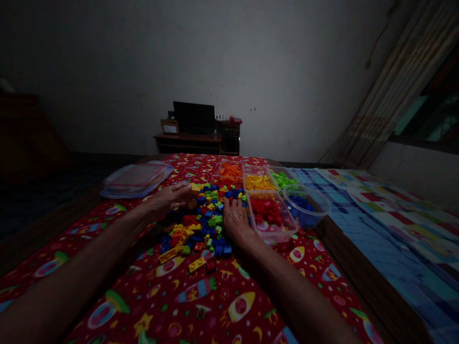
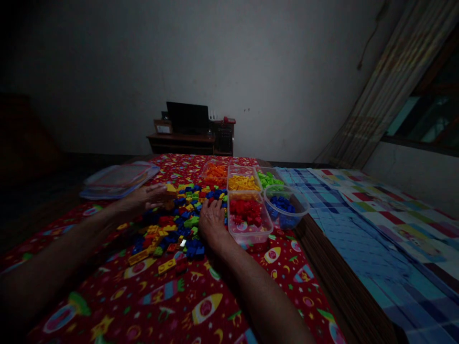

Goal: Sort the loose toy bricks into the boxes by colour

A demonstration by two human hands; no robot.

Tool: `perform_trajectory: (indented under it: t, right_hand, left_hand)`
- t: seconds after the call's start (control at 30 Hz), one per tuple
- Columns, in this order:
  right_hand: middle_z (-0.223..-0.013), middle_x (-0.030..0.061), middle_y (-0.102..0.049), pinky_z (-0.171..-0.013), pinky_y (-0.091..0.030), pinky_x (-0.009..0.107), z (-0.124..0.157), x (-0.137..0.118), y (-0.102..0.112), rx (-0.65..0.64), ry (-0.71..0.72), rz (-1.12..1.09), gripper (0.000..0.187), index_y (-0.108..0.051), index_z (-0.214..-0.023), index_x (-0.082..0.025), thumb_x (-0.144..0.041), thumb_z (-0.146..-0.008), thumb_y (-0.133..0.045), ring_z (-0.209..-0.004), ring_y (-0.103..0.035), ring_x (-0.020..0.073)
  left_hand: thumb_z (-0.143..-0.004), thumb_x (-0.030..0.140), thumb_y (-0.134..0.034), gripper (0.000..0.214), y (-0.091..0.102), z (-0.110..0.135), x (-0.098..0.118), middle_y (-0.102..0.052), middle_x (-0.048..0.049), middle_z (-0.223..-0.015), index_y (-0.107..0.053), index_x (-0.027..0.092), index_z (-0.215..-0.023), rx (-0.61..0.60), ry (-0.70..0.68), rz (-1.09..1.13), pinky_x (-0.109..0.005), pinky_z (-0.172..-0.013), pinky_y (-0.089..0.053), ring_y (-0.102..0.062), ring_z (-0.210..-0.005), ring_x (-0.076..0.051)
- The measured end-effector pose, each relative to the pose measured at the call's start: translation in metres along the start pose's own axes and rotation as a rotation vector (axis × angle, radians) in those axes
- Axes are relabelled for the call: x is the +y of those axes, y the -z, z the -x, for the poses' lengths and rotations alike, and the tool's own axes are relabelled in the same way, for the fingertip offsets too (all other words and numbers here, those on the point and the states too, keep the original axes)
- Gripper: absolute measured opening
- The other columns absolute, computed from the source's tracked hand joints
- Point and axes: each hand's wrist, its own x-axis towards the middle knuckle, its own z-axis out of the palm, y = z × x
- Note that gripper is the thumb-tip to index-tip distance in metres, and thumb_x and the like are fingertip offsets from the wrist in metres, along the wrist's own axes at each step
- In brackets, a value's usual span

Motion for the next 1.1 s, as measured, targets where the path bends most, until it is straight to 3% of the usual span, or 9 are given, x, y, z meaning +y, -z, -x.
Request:
perform_trajectory:
  t: [0.2, 0.4, 0.5, 0.63, 0.77, 0.87, 0.97, 1.1]
  right_hand:
    - [-0.132, 0.0272, -0.047, -0.098, -0.042, 0.045, 0.001, 0.001, -0.001, -0.008, 0.019, 0.020, 0.048, -0.040, -0.136, -0.004, -0.006, -0.089, -0.034, -0.127, -0.042, 0.0299]
    - [-0.129, 0.0267, -0.050, -0.095, -0.044, 0.045, -0.002, 0.003, 0.012, -0.024, 0.026, -0.004, 0.049, -0.040, -0.136, -0.003, -0.006, -0.087, -0.034, -0.125, -0.044, 0.0300]
    - [-0.127, 0.0272, -0.052, -0.093, -0.046, 0.045, -0.004, 0.002, 0.014, -0.053, 0.005, -0.026, 0.048, -0.042, -0.135, -0.002, -0.007, -0.087, -0.037, -0.124, -0.046, 0.0316]
    - [-0.130, 0.0275, -0.050, -0.095, -0.044, 0.047, -0.002, 0.001, 0.009, -0.001, 0.026, -0.008, 0.045, -0.044, -0.132, -0.003, -0.008, -0.088, -0.036, -0.125, -0.045, 0.0317]
    - [-0.126, 0.0274, -0.053, -0.095, -0.043, 0.050, -0.003, 0.001, 0.001, -0.056, 0.060, -0.017, 0.038, -0.053, -0.123, -0.004, -0.009, -0.088, -0.039, -0.125, -0.045, 0.0325]
    - [-0.127, 0.0268, -0.052, -0.096, -0.042, 0.051, -0.003, 0.002, -0.004, -0.062, 0.063, -0.021, 0.037, -0.053, -0.122, -0.005, -0.009, -0.088, -0.039, -0.126, -0.044, 0.0328]
    - [-0.132, 0.0271, -0.048, -0.098, -0.040, 0.051, 0.000, 0.002, -0.009, -0.001, 0.065, 0.003, 0.041, -0.049, -0.128, -0.004, -0.009, -0.089, -0.036, -0.128, -0.041, 0.0339]
    - [-0.134, 0.0295, -0.045, -0.097, -0.041, 0.050, 0.001, 0.001, -0.006, 0.033, 0.054, 0.000, 0.045, -0.042, -0.134, -0.001, -0.007, -0.090, -0.032, -0.128, -0.041, 0.0344]
  left_hand:
    - [-0.067, 0.055, -0.069, 0.048, -0.006, -0.001, 0.002, -0.072, -0.0070, -0.103, -0.062, 0.022, -0.100, 0.022, -0.123, -0.106, -0.031, -0.090, -0.051, -0.063, -0.106, -0.023]
    - [-0.071, 0.049, -0.065, 0.035, -0.023, -0.024, 0.012, -0.070, -0.0085, -0.106, -0.066, 0.019, -0.089, 0.007, -0.146, -0.131, -0.029, -0.087, -0.052, -0.063, -0.103, -0.022]
    - [-0.067, 0.049, -0.069, 0.038, -0.048, -0.043, 0.023, -0.070, -0.0085, -0.102, -0.065, 0.017, -0.086, -0.099, -0.191, -0.136, -0.030, -0.089, -0.050, -0.064, -0.098, -0.020]
    - [-0.065, 0.047, -0.070, 0.039, -0.096, -0.075, 0.033, -0.071, -0.0069, -0.095, -0.067, 0.015, -0.087, -0.221, -0.325, -0.294, -0.029, -0.079, -0.052, -0.065, -0.089, -0.019]
    - [-0.064, 0.042, -0.070, 0.035, -0.143, -0.110, 0.036, -0.070, -0.0058, -0.076, -0.068, 0.011, -0.081, -0.132, -0.424, -0.606, -0.028, -0.065, -0.052, -0.066, -0.077, -0.022]
    - [-0.067, 0.039, -0.068, 0.044, -0.163, -0.129, 0.037, -0.071, -0.0107, -0.092, -0.066, 0.010, -0.099, -0.086, -0.431, -0.640, -0.031, -0.070, -0.052, -0.066, -0.088, -0.026]
    - [-0.072, 0.038, -0.064, 0.056, -0.160, -0.132, 0.038, -0.063, -0.0148, -0.120, -0.057, 0.012, -0.121, -0.013, -0.515, -0.663, -0.035, -0.086, -0.049, -0.059, -0.110, -0.028]
    - [-0.079, 0.048, -0.052, 0.056, -0.117, -0.107, 0.036, -0.058, -0.0142, -0.129, -0.056, 0.014, -0.124, 0.011, -0.666, -0.741, -0.038, -0.090, -0.048, -0.059, -0.109, -0.027]
